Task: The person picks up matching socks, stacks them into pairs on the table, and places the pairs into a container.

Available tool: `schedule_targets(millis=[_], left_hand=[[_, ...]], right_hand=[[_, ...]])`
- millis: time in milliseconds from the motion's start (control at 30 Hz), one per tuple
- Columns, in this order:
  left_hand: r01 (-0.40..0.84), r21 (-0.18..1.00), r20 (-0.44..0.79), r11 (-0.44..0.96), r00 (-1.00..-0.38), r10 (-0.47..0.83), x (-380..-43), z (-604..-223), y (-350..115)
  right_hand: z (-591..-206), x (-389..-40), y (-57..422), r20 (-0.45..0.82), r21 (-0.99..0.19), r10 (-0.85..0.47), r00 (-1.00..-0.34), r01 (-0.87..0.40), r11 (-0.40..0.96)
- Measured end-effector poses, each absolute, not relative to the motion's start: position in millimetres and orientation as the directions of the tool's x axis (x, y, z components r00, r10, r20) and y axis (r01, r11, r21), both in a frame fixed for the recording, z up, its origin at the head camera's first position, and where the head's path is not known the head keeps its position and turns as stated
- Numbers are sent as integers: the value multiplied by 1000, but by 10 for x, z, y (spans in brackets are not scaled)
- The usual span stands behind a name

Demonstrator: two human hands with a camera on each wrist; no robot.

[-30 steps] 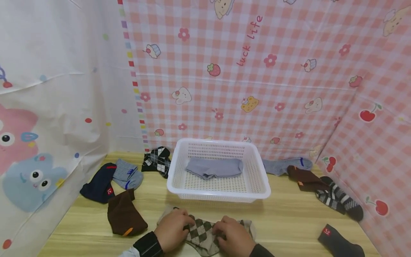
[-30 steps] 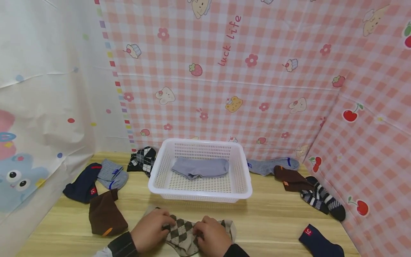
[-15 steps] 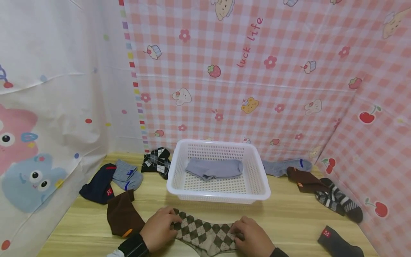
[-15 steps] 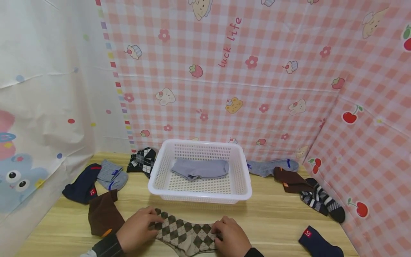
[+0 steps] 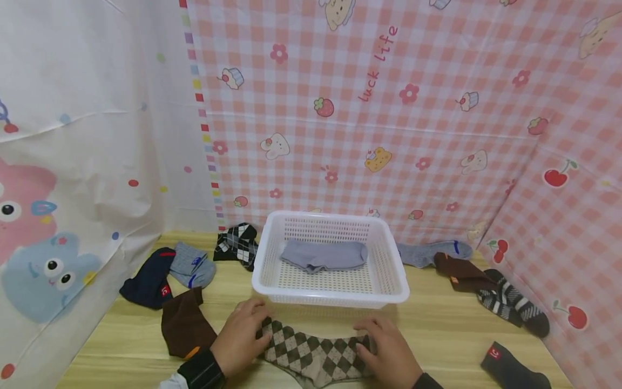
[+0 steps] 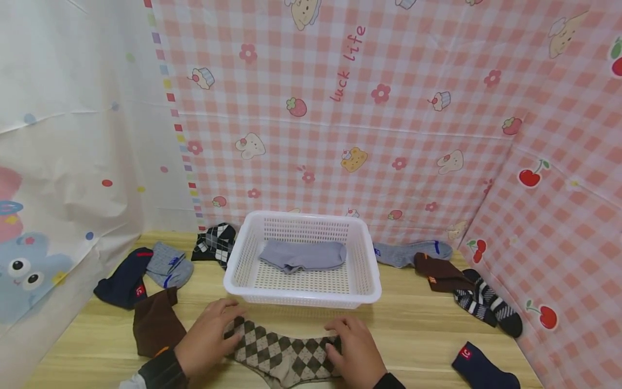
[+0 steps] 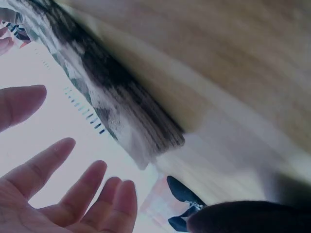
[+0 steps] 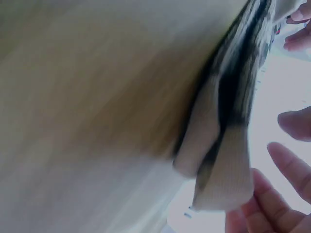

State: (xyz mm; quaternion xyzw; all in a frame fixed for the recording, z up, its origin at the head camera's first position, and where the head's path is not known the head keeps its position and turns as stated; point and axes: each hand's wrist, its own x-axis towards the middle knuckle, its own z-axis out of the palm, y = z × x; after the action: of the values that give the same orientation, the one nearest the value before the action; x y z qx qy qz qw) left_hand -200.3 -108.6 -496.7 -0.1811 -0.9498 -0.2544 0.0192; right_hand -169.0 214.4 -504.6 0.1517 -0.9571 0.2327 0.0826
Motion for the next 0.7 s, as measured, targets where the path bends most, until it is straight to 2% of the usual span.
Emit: schedule_targets(millis=[133,400,700], left_hand=[[341,505,85,793,-934,347,-2018,-4966,-1106],[356,486,-71,799,-894,442,-2066,-5065,-1134],[323,461,-80,826,-913,401,-2077,-5086,-1120]], right_hand=[[-5058,-1702,2216,209,-414,-242,-948,-310,856],[-5074,-1717,2316,-12,-487,-229,-973,-195,852],[-5055,-1692,2366,-39,-455,-279,-960,-231,860]])
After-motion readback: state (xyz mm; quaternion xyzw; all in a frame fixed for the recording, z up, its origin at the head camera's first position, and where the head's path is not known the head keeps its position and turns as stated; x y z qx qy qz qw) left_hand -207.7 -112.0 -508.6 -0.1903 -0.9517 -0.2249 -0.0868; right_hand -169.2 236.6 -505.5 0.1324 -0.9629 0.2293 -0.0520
